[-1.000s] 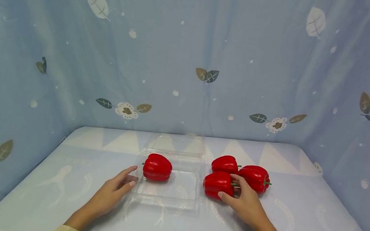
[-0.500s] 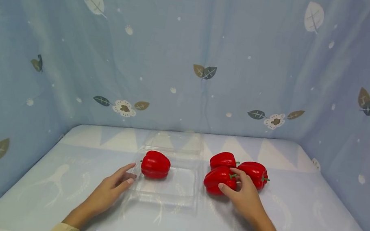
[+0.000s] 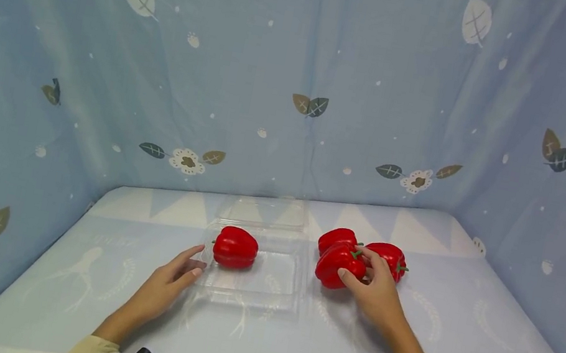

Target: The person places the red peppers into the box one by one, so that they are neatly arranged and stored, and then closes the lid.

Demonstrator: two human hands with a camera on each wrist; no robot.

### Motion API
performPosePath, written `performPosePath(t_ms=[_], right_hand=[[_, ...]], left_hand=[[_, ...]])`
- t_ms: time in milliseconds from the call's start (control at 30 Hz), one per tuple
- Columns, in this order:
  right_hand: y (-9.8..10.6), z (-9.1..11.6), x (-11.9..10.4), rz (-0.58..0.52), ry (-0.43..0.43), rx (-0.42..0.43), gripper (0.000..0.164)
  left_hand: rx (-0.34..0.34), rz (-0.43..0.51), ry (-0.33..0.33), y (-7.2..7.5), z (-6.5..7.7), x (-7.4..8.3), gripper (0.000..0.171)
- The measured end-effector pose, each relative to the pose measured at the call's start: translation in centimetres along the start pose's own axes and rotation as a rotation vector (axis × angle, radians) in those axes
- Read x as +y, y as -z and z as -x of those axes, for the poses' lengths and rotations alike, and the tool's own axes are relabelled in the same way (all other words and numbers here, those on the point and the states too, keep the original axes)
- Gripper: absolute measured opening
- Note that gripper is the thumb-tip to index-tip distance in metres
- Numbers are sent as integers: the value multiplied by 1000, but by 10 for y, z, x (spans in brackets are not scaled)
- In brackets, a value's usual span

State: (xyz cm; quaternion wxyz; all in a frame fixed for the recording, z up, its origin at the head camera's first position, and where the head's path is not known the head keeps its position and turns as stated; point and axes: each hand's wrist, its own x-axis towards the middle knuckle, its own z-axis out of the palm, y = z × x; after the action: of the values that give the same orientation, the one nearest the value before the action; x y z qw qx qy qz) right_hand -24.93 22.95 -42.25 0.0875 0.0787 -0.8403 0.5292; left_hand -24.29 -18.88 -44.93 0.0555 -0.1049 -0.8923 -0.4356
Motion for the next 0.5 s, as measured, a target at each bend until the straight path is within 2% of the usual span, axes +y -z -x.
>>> performPosePath(t_ms=[167,500], right_hand=[[-1,1,1,2,-5,12,73],[0,3,-5,6,29,47,73]], left_hand=[[-1,-14,20,0,2,0,54],[-6,-18,-10,1,2,3,53]])
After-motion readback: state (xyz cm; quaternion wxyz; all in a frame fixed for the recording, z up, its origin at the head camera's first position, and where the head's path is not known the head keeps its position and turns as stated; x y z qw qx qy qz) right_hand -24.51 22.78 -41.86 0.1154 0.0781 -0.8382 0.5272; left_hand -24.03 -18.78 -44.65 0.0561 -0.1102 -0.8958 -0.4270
